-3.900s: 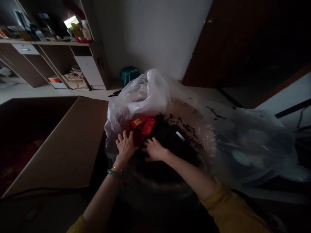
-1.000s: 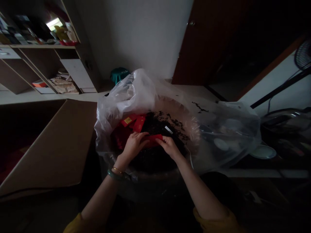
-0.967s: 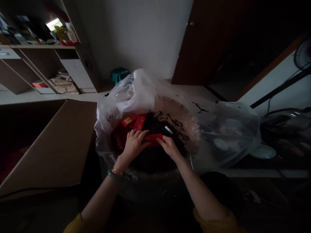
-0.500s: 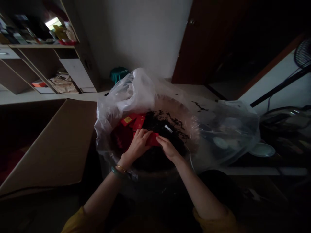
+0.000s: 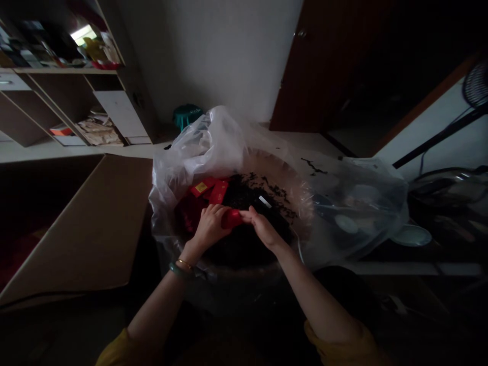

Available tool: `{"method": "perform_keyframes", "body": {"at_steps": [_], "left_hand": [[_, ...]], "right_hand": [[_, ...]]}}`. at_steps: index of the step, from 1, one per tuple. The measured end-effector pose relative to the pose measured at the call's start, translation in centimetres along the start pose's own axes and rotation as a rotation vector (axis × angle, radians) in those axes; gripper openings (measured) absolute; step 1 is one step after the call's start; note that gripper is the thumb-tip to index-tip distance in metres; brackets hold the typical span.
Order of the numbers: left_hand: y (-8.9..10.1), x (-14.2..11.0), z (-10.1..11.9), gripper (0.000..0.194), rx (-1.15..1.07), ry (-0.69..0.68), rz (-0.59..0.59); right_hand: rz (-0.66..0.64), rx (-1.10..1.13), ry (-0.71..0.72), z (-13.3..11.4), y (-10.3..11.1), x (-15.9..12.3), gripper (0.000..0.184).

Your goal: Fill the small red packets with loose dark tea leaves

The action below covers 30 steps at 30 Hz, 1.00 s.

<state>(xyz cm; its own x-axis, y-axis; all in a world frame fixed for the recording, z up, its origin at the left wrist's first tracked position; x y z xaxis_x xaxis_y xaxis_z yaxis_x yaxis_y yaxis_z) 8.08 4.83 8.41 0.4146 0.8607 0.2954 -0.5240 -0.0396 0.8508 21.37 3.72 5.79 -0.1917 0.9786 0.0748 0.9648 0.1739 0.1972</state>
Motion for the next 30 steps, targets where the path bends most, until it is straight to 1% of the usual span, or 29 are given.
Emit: {"method": "perform_keyframes", "body": {"at_steps": [1,2,3,4,5,6,7,8,9,11,14,17,20,22,24,26,28,30], "left_hand": [[0.3,-0.1,-0.7,0.046,-0.018,0.018,0.034],[0.6,-0.2,-1.4,0.046,-0.04,0.037,0.069],[0.9,-0.4,-2.2,0.046,-0.061,0.055,0.105],[1.2,-0.5,-2.9,0.045,-0.077,0.071,0.139],[1.5,-0.6,-3.4,0.045,-0.089,0.083,0.168],[1.7,-0.7,-3.8,0.044,-0.095,0.089,0.191],[1.9,-0.7,-4.1,0.043,-0.099,0.091,0.207],[2.1,-0.7,-4.2,0.043,-0.101,0.088,0.217],[2.2,-0.7,-4.2,0.043,-0.102,0.082,0.221],[2.3,-0.7,-4.1,0.044,-0.098,0.074,0.225],[2.4,-0.7,-4.1,0.044,-0.084,0.075,0.23],[2.3,-0.6,-4.3,0.043,-0.085,0.072,0.217],[1.9,-0.4,-4.3,0.043,-0.105,0.063,0.193],[1.8,-0.3,-4.1,0.043,-0.12,0.05,0.177],[1.7,-0.3,-4.0,0.044,-0.128,0.041,0.171],[1.7,-0.3,-4.1,0.045,-0.127,0.04,0.172],[1.7,-0.4,-4.1,0.046,-0.126,0.041,0.175],[1.5,-0.4,-4.0,0.047,-0.128,0.037,0.17]], "right_hand": [[0.063,-0.105,0.051,-0.4,0.6,-0.4,0.064],[0.1,-0.239,0.111,-0.8,0.9,-0.8,0.057],[0.097,-0.401,0.178,-1.1,0.6,-1.3,0.051],[0.057,-0.581,0.248,-1.2,-0.1,-1.8,0.051],[-0.027,-0.756,0.312,-1.1,-1.4,-2.2,0.058],[-0.135,-0.909,0.362,-0.6,-2.8,-2.6,0.069],[-0.24,-1.03,0.396,0.1,-4.1,-2.9,0.079],[-0.328,-1.12,0.417,0.7,-5.2,-3.0,0.084],[-0.39,-1.186,0.427,1.2,-6.0,-2.9,0.084],[-0.447,-1.269,0.432,1.5,-6.9,-2.4,0.074],[-0.434,-1.33,0.431,0.6,-6.8,-1.5,0.056],[-0.328,-1.367,0.388,-0.9,-5.7,-1.0,0.049],[-0.228,-1.367,0.328,-1.7,-4.9,-0.8,0.038],[-0.188,-1.356,0.282,-1.7,-4.5,-0.4,0.035],[-0.161,-1.328,0.234,-1.4,-3.8,0.3,0.038],[-0.155,-1.233,0.193,-1.1,-2.7,1.0,0.04],[-0.145,-1.064,0.167,-1.2,-1.1,1.6,0.036],[-0.098,-0.876,0.158,-1.9,0.8,2.0,0.032]]}}
Point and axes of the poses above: each hand's wrist, its own x-axis towards the middle knuckle, its own y-axis out of the back of the hand, z = x × y, the point moved 8 cm from there along x, towards the middle knuckle, and after that the axes turned 4 degrees about -x, right-handed, at the moved point
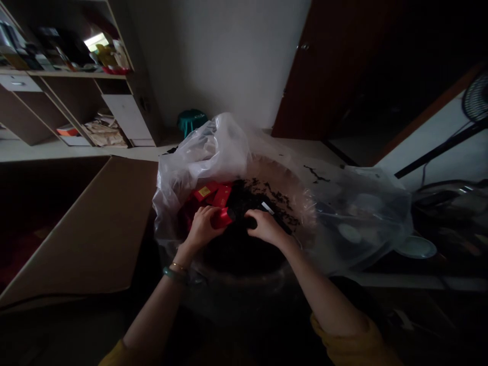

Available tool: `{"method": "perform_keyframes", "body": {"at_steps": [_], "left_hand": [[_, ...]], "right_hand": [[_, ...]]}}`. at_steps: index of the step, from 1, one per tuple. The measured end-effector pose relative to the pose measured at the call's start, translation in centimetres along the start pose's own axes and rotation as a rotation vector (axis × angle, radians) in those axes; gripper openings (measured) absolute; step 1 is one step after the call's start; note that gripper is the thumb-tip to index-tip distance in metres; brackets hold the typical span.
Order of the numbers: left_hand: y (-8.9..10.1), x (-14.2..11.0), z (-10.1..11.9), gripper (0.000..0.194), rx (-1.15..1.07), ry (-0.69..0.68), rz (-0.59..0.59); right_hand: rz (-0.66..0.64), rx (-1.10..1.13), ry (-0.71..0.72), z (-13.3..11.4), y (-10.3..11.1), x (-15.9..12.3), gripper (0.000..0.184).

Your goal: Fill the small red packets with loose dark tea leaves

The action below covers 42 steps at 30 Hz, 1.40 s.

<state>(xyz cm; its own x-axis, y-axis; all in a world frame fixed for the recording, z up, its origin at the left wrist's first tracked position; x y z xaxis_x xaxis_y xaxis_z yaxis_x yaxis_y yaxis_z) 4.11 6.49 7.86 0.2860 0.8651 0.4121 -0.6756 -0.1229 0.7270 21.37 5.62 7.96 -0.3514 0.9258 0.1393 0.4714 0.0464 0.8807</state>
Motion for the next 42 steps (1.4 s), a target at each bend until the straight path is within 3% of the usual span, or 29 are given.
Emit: {"method": "perform_keyframes", "body": {"at_steps": [3,6,13,20,26,33,38,42], "left_hand": [[-0.5,0.2,0.5,0.049,-0.011,-0.004,-0.006],[-1.2,0.6,1.5,0.05,-0.042,-0.029,-0.007],[-2.1,1.1,2.8,0.051,-0.091,-0.086,-0.004],[-2.5,1.1,2.6,0.053,-0.132,-0.084,0.035],[-2.7,1.3,2.7,0.052,-0.129,-0.074,0.083],[-3.8,1.1,2.5,0.051,-0.089,-0.05,0.071],[-4.9,0.5,3.0,0.047,-0.057,-0.06,0.061],[-4.9,0.5,3.2,0.046,-0.082,-0.027,0.038]], "right_hand": [[0.104,0.168,-0.005,0.4,3.0,0.1,0.028],[0.11,0.185,0.039,-0.6,4.4,0.5,0.03],[0.079,-0.001,0.06,-2.0,4.3,1.4,0.034],[0.223,0.134,-0.04,-0.7,5.0,1.1,0.048],[0.12,0.299,-0.129,0.2,4.2,0.9,0.022],[0.081,0.233,-0.151,0.9,3.2,1.1,0.024],[0.008,0.158,-0.189,0.4,1.4,1.0,0.026],[0.034,0.164,-0.268,1.4,0.3,1.1,0.01]]}}
Point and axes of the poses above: each hand's wrist, its own x-axis towards the middle knuckle, its own y-axis out of the back of the hand, z = x × y, the point moved 8 cm from there along x, towards the middle knuckle, and after that the axes turned 4 degrees about -x, right-handed, at the moved point
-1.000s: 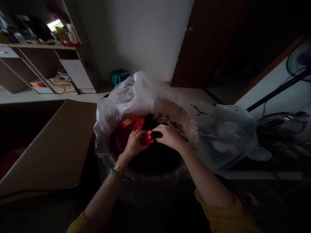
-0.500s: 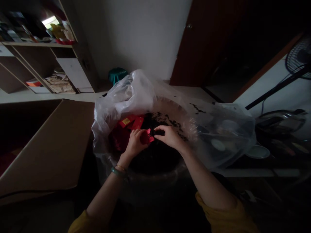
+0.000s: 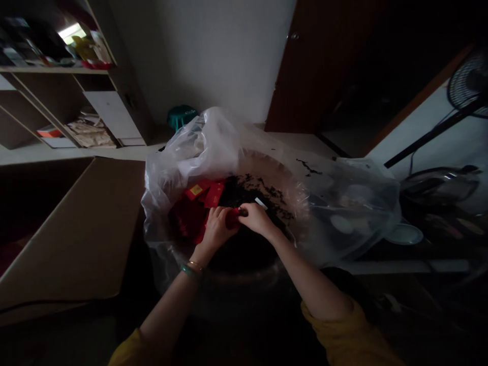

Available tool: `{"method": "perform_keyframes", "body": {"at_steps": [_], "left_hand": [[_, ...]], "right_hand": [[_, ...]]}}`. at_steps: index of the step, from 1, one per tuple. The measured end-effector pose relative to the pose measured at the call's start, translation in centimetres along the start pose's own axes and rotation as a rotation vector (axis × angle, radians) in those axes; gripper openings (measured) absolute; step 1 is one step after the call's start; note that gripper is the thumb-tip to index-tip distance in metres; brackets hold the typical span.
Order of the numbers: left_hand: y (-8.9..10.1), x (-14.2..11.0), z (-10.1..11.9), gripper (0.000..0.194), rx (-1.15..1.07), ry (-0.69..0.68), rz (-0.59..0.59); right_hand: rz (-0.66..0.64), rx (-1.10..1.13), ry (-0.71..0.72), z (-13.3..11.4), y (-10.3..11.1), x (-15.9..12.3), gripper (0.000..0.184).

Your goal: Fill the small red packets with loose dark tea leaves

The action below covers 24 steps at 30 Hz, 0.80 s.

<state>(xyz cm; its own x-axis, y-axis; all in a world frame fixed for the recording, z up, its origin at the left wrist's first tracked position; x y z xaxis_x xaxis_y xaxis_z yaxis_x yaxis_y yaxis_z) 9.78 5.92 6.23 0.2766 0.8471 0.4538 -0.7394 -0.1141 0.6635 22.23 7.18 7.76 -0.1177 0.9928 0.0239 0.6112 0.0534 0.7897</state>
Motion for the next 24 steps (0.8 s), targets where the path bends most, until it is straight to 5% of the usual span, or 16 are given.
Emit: {"method": "perform_keyframes", "body": {"at_steps": [3,8,11,17,24], "left_hand": [[1.0,0.7,-1.4,0.063,-0.177,0.131,-0.064],[-0.1,0.5,-3.7,0.051,-0.679,0.495,-0.646],[-0.5,0.4,-3.1,0.056,-0.893,0.591,-0.785],[-2.8,0.4,-3.4,0.039,-1.122,0.714,-0.63],[-5.6,0.1,-5.6,0.028,-1.275,0.736,-0.529]], "right_hand": [[0.029,0.111,0.033,0.7,0.2,0.5,0.011],[0.056,0.241,0.175,0.4,1.7,1.1,0.018],[0.043,0.214,0.248,-0.6,2.0,1.2,0.021],[-0.027,0.089,0.304,-1.9,1.5,1.2,0.02],[-0.185,0.209,0.201,-0.8,-0.3,3.1,0.034]]}}
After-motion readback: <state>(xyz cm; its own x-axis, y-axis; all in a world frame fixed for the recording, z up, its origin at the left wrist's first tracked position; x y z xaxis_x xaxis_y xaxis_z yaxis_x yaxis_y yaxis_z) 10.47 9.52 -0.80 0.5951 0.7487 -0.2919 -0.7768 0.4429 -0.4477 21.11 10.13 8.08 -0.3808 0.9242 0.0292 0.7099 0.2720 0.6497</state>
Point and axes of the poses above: each hand's wrist, its own x-axis towards the middle knuckle, its own y-axis out of the back of the hand, z = x × y, the point moved 8 cm from there along x, towards the middle knuckle, and after that the axes turned 4 degrees about -x, right-handed, at the moved point
